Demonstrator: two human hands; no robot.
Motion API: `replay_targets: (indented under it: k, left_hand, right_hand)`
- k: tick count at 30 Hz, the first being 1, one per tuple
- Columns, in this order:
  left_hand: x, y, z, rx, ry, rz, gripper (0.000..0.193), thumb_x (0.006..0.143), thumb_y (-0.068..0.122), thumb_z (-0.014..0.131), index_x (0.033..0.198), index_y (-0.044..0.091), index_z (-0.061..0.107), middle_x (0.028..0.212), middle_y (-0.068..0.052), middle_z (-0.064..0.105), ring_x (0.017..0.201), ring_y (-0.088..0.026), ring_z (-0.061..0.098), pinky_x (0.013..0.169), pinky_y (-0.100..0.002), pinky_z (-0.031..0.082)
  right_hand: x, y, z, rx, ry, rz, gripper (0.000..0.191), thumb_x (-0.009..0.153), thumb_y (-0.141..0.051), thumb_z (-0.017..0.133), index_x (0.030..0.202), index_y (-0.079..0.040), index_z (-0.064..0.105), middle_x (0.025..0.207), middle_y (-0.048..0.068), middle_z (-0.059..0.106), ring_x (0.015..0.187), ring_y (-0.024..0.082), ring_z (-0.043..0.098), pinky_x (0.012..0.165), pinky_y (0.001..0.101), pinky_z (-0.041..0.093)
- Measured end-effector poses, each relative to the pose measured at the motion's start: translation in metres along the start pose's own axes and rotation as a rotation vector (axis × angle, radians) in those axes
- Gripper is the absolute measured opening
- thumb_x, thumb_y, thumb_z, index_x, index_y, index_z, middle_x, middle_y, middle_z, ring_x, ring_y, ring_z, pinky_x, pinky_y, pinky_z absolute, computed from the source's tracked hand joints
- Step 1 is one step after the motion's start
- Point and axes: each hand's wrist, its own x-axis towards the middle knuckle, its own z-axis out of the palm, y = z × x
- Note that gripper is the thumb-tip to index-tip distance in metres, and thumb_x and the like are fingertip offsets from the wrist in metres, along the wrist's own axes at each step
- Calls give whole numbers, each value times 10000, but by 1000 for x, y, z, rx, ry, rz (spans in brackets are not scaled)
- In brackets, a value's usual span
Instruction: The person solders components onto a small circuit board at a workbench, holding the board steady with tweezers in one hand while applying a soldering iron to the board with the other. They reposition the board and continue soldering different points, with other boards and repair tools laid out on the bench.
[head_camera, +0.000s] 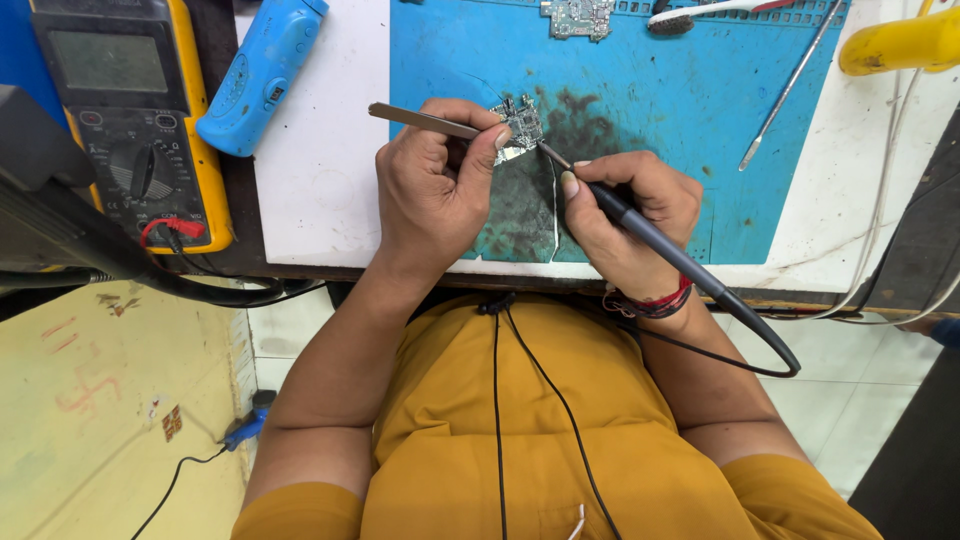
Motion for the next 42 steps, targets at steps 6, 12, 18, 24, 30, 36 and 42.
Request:
replay_targets:
  k: [6, 12, 18, 24, 30, 36, 42]
  left_hand:
    - [0, 0, 0, 8, 3, 3, 73, 1069, 94, 705, 1054, 39, 660, 764, 7, 660, 627, -33, 569, 543, -209, 413]
    - [0, 0, 0, 8, -3, 6, 71, 1068, 96, 702, 1053, 41, 660, 767, 7, 664, 631, -32, 582, 542, -206, 426]
    - [0, 0, 0, 4, -6, 1, 72, 1068, 96, 702, 1055, 39, 659, 767, 5, 665, 632, -34, 585, 546, -206, 430]
    - [0, 0, 0, 8, -2, 5, 74, 1066, 95, 703, 1054, 38, 657, 773, 4, 670, 635, -35, 586, 547, -205, 431]
    - [0, 0, 0, 6, -2, 10, 76, 1069, 97, 705, 1054, 39, 658, 770, 5, 662, 635, -35, 576, 550, -207, 426]
    - [0, 0, 0, 4, 0, 5, 79, 1069, 100, 705, 1054, 39, 657, 766, 8, 660, 632, -33, 575, 546, -207, 422]
    - [0, -1, -1, 8, -3, 9, 79, 1069, 103, 705, 1049, 41, 659, 760, 8, 661, 624, -34, 575, 540, -206, 421]
  right_hand:
    - [0, 0, -1, 5, -2, -5, 104, 988, 7, 785, 1019, 1, 686, 833, 40, 708, 645, 33, 603, 583, 196, 458]
    - [0, -1, -1, 18, -3, 11, 97, 986, 11, 779, 1019, 5, 688, 824, 42, 707, 637, 33, 598, 574, 193, 449]
    - [1, 0, -1, 19, -7, 10, 93, 987, 14, 777, 1017, 6, 689, 823, 45, 707, 642, 35, 609, 576, 194, 456]
    - [1, -1, 0, 14, -6, 4, 98, 984, 13, 780, 1011, 6, 686, 832, 47, 712, 648, 35, 618, 580, 194, 464]
    - [1, -2, 0, -2, 1, 7, 98, 977, 11, 781, 1005, 5, 687, 818, 42, 707, 634, 35, 605, 573, 195, 456]
    - [1, -1, -1, 6, -5, -5, 99, 983, 13, 783, 1015, 1, 691, 845, 47, 713, 654, 40, 617, 586, 196, 466]
    - [0, 0, 1, 5, -3, -15, 98, 978, 20, 783, 1017, 1, 694, 854, 52, 716, 656, 43, 619, 586, 199, 467]
